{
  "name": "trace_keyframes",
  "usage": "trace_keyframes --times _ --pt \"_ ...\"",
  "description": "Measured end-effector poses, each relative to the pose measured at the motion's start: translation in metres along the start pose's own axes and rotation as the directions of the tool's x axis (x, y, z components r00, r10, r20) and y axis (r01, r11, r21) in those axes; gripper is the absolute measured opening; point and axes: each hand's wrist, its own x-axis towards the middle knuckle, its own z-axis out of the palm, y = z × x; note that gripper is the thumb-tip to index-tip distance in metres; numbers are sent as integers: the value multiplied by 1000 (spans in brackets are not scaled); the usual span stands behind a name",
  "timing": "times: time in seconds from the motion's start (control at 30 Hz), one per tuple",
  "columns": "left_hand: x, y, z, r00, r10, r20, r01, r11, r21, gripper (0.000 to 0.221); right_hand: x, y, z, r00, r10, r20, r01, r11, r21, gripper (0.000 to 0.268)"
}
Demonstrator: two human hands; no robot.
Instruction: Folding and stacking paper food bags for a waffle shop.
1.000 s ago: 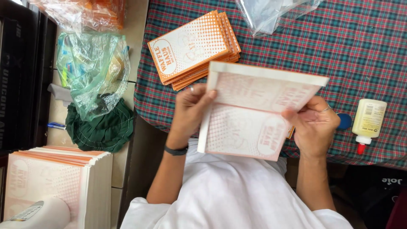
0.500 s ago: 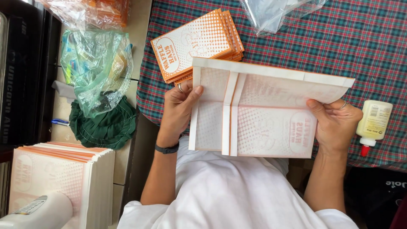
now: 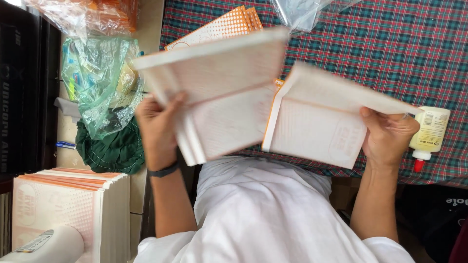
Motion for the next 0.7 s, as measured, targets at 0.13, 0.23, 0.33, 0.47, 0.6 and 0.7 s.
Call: trace_keyframes --times 0.13,0.23,0.33,0.47,0.6,0.7 --pt "6 20 -42 969 122 -216 -143 986 -84 14 3 -6 -2 963 -177 204 193 979 -63 14" --pt "-2 29 -39 974 129 -186 -167 964 -207 16 4 8 -5 888 -240 393 350 907 -236 17" --pt "-7 12 -32 991 28 -131 -39 996 -78 27 5 -8 0 862 -209 461 375 876 -304 45" --pt "-22 -3 37 989 -133 60 141 975 -169 20 3 -46 23 943 -168 286 236 947 -220 20" --pt "-26 -12 92 923 -117 366 189 967 -169 14 -4 -34 20 998 38 56 -42 997 66 50" --pt "-18 -21 108 874 -68 481 212 944 -252 14 -12 -9 -17 989 -4 -149 -5 998 -59 32"
